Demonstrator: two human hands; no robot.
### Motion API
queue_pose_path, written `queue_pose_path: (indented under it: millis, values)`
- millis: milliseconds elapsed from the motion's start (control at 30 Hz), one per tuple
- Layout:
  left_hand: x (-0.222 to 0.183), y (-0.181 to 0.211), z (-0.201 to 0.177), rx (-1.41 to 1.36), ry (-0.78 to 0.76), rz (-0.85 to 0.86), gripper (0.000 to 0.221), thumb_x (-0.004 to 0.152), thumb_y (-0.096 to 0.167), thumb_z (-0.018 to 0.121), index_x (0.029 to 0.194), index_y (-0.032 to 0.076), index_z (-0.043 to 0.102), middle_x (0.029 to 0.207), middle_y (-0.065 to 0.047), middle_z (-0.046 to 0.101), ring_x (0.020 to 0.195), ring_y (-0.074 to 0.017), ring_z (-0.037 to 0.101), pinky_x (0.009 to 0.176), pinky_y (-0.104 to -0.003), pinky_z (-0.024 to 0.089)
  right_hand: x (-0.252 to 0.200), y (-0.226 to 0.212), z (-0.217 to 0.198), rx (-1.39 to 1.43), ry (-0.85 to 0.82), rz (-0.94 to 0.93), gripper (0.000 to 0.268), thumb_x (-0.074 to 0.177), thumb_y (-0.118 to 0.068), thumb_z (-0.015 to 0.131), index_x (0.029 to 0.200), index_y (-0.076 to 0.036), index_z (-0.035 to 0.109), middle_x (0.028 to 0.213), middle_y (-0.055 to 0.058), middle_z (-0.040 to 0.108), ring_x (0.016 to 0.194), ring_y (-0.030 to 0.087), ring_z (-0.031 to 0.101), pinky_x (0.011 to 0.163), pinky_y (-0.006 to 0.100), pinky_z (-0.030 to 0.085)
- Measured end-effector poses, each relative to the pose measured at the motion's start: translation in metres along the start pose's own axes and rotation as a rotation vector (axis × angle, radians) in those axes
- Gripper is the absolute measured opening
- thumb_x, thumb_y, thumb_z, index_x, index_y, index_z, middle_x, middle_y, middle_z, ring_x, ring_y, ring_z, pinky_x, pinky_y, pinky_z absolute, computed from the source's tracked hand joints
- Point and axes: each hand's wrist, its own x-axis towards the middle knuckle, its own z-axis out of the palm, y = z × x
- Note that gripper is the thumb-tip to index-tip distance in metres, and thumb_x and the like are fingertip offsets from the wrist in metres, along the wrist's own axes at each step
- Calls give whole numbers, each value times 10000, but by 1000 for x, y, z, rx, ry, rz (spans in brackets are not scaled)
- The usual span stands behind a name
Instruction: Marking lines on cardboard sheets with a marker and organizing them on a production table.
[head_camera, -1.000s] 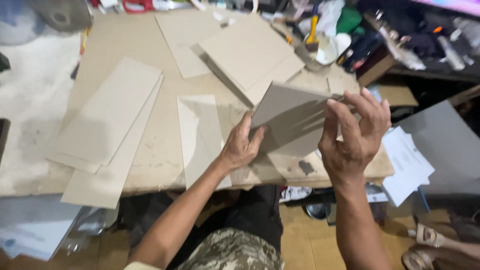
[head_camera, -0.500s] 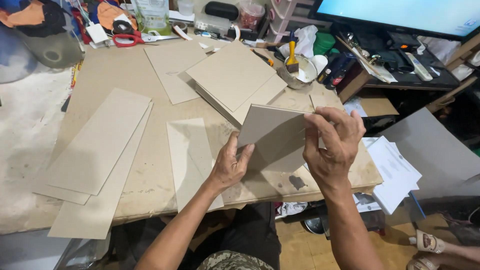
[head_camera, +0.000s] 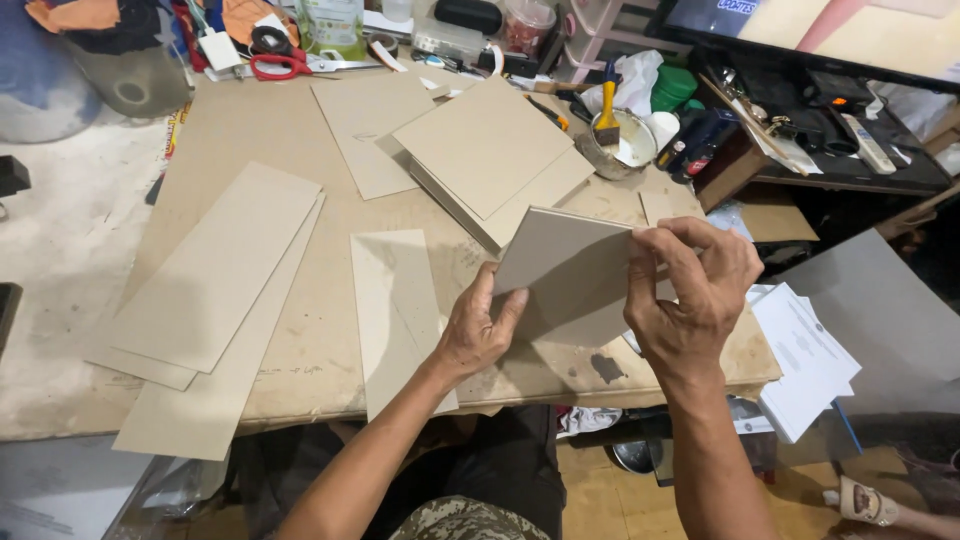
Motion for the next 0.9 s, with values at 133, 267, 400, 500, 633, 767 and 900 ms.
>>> queue_pose_path:
  millis: [133, 267, 400, 500, 633, 767, 900]
  values:
    - [-3, -5, 4, -1, 6, 14, 429, 1024, 138, 573, 1402, -46, 484, 1313, -257, 611, 1309, -404, 548, 1111, -579, 431, 3, -6, -4, 10, 5, -9, 226, 928, 28, 837, 1058, -152, 802, 1097, 58, 669, 931, 267, 645, 1008, 454, 416]
    - [2, 7, 1, 11, 14, 32, 449, 1028, 144, 570, 1423, -46, 477, 1356, -254, 598, 1335, -401, 532, 1131, -574, 420, 4, -8, -6, 4, 1, -15, 236, 930, 26, 851, 1069, -159, 803, 1102, 63, 667, 937, 273, 642, 995, 454, 420]
    - [0, -3, 2, -2, 6, 20, 434, 1029, 144, 566, 1412, -44, 487, 1358, -266, 597, 1341, -404, 528, 1138, -583, 417, 5, -10, -8, 10, -3, -19, 224, 947, 17, 847, 1081, -158, 809, 1100, 68, 662, 932, 272, 642, 977, 458, 426]
    - [-1, -4, 0, 8, -22, 2, 458, 1037, 174, 554, 1431, -44, 471, 1362, -258, 597, 1340, -399, 533, 1142, -574, 421, 5, -7, -13, 8, -40, -17, 213, 948, -1, 857, 1082, -161, 816, 1093, 62, 673, 945, 271, 647, 966, 446, 425]
    - [1, 7, -2, 45, -62, -20, 494, 1055, 226, 538, 1462, -35, 439, 1388, -255, 572, 1352, -398, 517, 1147, -560, 419, 12, 32, -20, 78, -210, -24, 220, 951, -98, 864, 1140, -100, 752, 1007, 70, 703, 918, 295, 689, 934, 408, 480]
    - [2, -1, -11, -45, -102, -94, 564, 1045, 315, 505, 1436, -71, 376, 1383, -264, 597, 1269, -378, 610, 1103, -408, 499, 69, 17, -39, 55, -650, -2, 457, 1071, -313, 600, 1469, -88, 581, 1161, 113, 724, 844, 190, 687, 748, 362, 568]
    - [-11, -15, -21, 104, -215, -333, 643, 989, 351, 555, 1463, -21, 332, 1420, -245, 476, 1280, -399, 520, 1053, -459, 439, 79, 10, -37, 111, -1061, 67, 279, 1079, -278, 530, 1242, -68, 616, 1097, 114, 665, 871, 284, 651, 705, 432, 531]
